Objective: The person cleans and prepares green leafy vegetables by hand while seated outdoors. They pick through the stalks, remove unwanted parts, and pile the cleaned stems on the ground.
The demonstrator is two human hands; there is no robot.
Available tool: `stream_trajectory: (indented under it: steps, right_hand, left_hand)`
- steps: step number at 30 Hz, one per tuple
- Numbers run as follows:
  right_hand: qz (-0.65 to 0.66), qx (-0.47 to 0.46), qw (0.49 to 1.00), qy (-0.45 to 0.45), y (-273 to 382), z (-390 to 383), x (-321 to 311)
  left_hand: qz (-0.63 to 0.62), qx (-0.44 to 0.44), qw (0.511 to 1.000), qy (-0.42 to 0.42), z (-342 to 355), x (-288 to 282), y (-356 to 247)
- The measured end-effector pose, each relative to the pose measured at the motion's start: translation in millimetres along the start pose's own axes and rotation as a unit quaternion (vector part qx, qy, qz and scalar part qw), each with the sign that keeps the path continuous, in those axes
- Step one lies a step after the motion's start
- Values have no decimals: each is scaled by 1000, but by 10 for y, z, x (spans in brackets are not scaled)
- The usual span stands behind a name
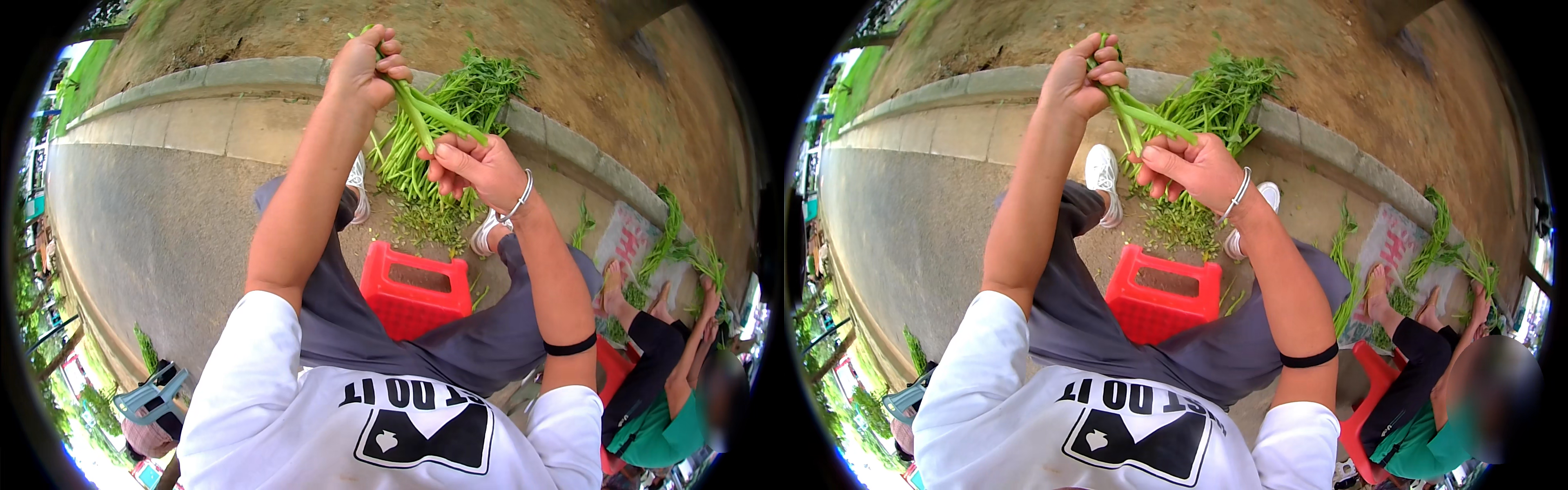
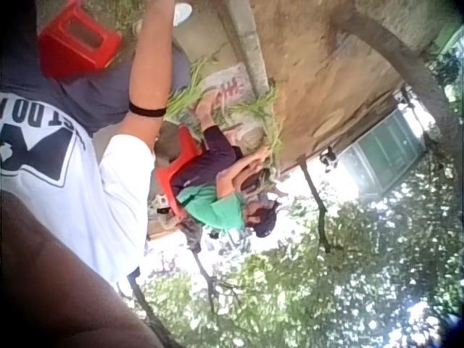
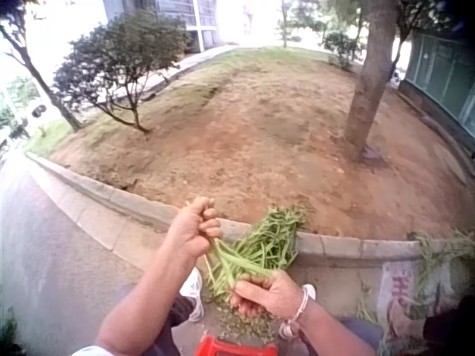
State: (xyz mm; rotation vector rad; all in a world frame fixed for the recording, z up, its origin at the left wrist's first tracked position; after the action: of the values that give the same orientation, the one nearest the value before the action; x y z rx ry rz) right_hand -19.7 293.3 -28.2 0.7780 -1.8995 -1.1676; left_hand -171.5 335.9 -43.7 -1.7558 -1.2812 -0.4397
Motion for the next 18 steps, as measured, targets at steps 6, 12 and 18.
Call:
stream_trajectory:
  steps: [6, 12, 18]
  right_hand:
    - [-43, -47, 998, 18, 75, -2, 46]
    - [-24, -67, 997, -12, 46, 10, 28]
    - [-66, -82, 993, -54, 74, -19, -39]
  left_hand:
    - [-20, -16, 999, 32, 26, 21, 14]
    - [-53, -19, 997, 47, 0, 38, -15]
    - [-60, -1, 998, 26, 14, 25, -37]
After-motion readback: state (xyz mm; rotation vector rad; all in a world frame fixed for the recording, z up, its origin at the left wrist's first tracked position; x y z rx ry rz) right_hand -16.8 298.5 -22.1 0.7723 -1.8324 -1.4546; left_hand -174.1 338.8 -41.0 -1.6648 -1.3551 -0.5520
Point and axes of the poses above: each hand's wrist, its own z-axis towards the middle knuckle, its own x-axis out of the palm, y = z × x, the point moved 9 cm from there along z, towards the middle knuckle, and after that the axes turned 1 degree about -x, right-handed, at the moved point
